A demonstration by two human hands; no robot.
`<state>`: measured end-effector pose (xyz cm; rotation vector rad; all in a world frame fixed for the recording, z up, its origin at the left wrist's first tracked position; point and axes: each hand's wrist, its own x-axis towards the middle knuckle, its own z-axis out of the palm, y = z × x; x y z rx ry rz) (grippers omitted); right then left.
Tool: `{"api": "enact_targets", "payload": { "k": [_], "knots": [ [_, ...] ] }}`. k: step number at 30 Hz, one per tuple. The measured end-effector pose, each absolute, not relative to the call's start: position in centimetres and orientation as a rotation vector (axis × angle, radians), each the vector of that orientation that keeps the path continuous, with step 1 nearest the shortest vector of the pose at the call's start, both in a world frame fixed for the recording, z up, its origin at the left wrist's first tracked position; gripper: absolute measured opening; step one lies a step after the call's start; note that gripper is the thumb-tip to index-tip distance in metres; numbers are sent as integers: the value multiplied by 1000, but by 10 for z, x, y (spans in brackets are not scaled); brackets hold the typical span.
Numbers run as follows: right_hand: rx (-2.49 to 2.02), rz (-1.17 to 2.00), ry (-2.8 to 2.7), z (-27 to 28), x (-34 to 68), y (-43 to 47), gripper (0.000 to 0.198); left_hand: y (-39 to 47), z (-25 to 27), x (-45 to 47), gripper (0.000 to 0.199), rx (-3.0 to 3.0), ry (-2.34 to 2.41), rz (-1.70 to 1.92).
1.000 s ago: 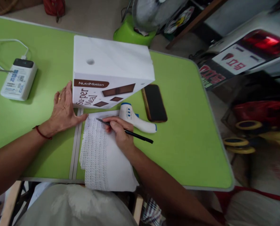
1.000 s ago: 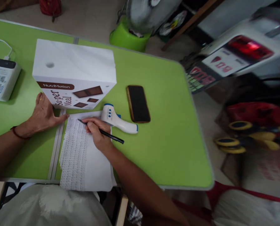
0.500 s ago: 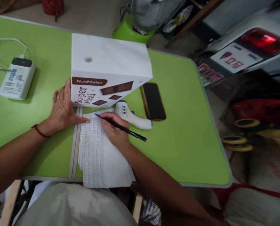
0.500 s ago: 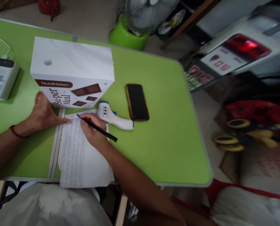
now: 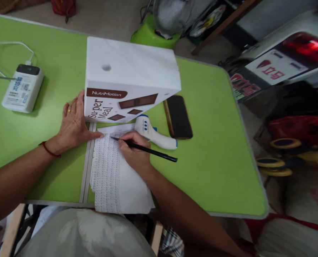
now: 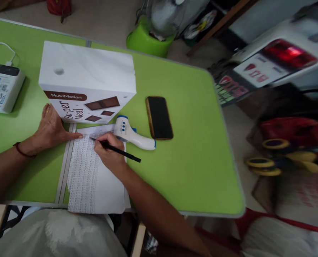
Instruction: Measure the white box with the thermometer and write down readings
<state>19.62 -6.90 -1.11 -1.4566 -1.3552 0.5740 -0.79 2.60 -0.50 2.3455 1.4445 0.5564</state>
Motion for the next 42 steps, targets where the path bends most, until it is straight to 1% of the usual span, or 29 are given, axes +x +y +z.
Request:
{"api": "enact_targets", "payload": {
  "k": [12,23,36,42],
  "knots": [
    [-1470,666,-1387,-9,194,-70,7,24,-4,-5,135,2327,1470,568],
    [-1480,638,-1355,-10,194,-70,8,24,-5,-6,137,2325,1466,567],
    [-1477,640,-1365,-11,195,-70,8,25,-6,-7,134,2326,1436,612],
    [-1474,616,-1361,-10,193,-71,10,25,-5,-6,137,2331,1453,586]
  ]
}}
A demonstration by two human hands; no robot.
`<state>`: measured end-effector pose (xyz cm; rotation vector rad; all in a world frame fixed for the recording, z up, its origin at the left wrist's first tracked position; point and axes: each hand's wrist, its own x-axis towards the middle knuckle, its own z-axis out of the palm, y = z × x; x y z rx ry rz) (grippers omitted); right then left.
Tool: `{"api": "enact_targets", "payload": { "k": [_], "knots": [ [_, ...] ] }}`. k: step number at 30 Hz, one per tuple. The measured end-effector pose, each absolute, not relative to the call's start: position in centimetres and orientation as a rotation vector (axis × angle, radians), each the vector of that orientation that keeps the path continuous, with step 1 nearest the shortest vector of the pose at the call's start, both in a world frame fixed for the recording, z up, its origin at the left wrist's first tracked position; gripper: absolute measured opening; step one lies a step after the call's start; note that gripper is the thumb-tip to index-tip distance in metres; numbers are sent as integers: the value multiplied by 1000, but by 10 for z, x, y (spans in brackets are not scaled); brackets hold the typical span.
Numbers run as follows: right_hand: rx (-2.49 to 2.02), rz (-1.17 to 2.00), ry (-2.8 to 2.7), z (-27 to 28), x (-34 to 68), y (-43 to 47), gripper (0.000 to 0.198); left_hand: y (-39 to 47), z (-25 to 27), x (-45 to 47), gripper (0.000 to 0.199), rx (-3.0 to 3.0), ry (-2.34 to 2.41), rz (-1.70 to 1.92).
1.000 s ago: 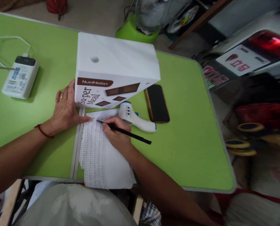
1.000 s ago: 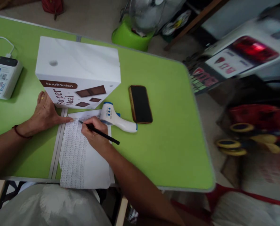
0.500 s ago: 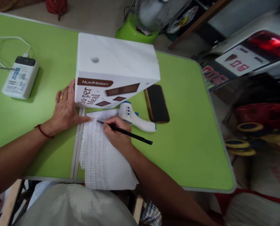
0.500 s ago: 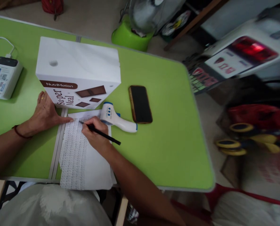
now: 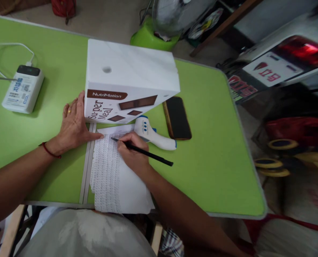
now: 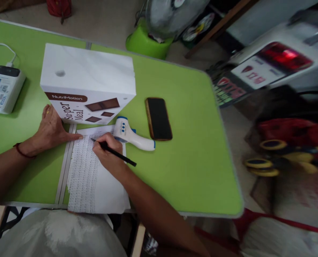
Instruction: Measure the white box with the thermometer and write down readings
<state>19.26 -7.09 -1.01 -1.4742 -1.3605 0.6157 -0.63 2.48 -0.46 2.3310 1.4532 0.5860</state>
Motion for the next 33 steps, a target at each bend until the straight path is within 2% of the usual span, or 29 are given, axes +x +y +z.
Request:
{"api": "enact_targets", "payload": {
  "k": [33],
  "knots": [
    [-1459,647,-1420,-8,194,-72,11,26,-8,-8,134,2331,1434,595]
  ]
}}
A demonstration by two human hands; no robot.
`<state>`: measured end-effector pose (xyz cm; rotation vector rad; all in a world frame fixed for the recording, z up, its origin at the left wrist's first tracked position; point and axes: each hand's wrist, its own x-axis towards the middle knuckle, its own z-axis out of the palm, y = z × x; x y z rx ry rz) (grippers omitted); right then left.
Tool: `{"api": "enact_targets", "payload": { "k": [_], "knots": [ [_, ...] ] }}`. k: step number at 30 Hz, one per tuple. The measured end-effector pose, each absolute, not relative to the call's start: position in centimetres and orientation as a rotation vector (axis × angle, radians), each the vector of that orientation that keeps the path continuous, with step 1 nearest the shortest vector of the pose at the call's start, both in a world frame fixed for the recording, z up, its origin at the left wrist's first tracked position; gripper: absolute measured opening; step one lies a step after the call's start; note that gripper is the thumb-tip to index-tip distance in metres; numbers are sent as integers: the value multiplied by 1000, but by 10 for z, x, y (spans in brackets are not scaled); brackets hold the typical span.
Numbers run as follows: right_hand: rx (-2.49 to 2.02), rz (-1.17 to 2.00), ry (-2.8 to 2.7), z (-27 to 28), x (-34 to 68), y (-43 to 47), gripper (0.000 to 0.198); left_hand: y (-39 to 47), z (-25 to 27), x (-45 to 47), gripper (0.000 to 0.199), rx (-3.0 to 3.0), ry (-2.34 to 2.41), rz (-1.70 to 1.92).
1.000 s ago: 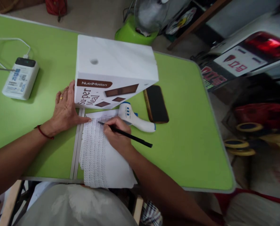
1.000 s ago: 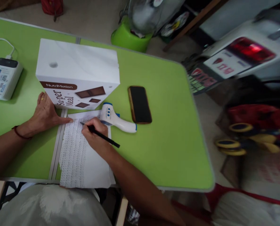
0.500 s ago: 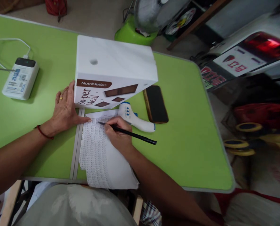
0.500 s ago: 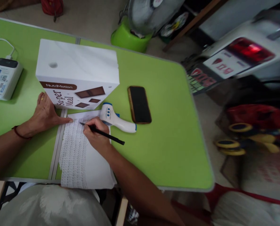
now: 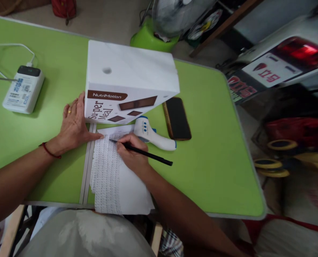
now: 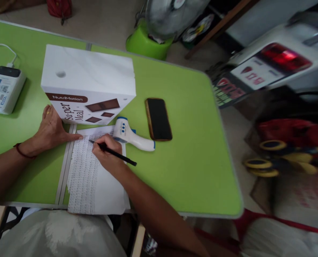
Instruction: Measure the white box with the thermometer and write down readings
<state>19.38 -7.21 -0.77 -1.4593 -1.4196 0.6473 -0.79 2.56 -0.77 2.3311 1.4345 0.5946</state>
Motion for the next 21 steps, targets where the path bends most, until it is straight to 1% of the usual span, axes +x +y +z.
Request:
{"api": "enact_targets", "payload": {
  "k": [21],
  "knots": [
    [-1457,638,-1379,-10,193,-72,11,26,-8,-9,136,2333,1431,592]
  ]
}}
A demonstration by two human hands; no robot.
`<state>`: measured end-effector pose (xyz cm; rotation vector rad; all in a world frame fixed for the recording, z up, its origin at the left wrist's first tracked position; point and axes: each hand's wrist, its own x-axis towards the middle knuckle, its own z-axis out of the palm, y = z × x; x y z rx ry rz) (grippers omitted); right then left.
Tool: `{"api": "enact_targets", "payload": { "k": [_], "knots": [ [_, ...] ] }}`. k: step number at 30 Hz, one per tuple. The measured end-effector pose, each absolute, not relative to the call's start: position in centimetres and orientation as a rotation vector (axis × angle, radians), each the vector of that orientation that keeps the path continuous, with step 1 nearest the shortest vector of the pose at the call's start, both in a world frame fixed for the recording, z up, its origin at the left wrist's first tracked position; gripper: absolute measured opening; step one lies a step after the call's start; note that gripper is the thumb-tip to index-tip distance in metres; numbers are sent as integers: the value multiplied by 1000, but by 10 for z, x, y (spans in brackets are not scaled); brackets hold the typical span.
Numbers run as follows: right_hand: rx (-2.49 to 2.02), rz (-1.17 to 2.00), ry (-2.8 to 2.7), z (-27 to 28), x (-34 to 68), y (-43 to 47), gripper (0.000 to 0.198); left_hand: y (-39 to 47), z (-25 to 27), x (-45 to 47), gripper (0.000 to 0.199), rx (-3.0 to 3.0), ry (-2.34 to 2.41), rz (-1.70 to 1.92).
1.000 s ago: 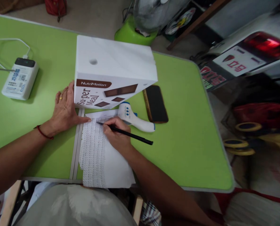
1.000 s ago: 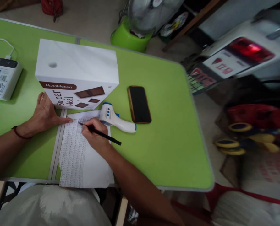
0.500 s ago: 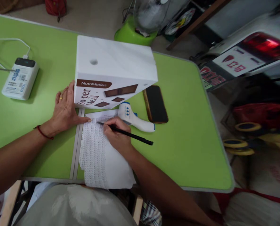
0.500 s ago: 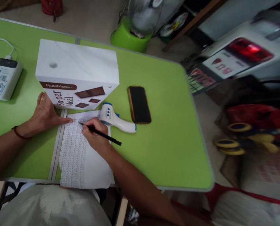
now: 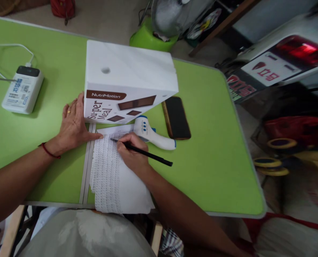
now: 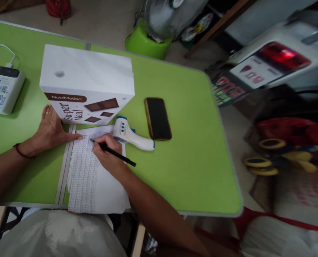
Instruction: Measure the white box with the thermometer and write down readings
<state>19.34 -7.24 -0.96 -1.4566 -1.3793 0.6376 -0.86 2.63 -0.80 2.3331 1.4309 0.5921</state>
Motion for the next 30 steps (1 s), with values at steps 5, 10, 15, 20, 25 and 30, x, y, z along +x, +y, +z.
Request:
{"api": "enact_targets", "payload": {
  "k": [5,10,15,20,25,30],
  "knots": [
    [-1446,596,-1383,-10,195,-72,11,26,-5,-8,136,2337,1439,551],
    [-1451,599,-1388,-9,195,-72,11,26,-7,-9,133,2367,1430,572],
    [-1458,560,-1384,-9,196,-72,11,27,-9,-10,135,2372,1417,569],
    [-1425,591,-1415,-9,195,-72,11,27,-10,-10,136,2371,1415,578],
    [-1408,617,-1437,-9,195,-72,11,27,-10,-10,136,2370,1405,581],
    [-1391,594,-1483,-10,194,-73,11,27,-11,-10,133,2376,1411,601]
  ]
}}
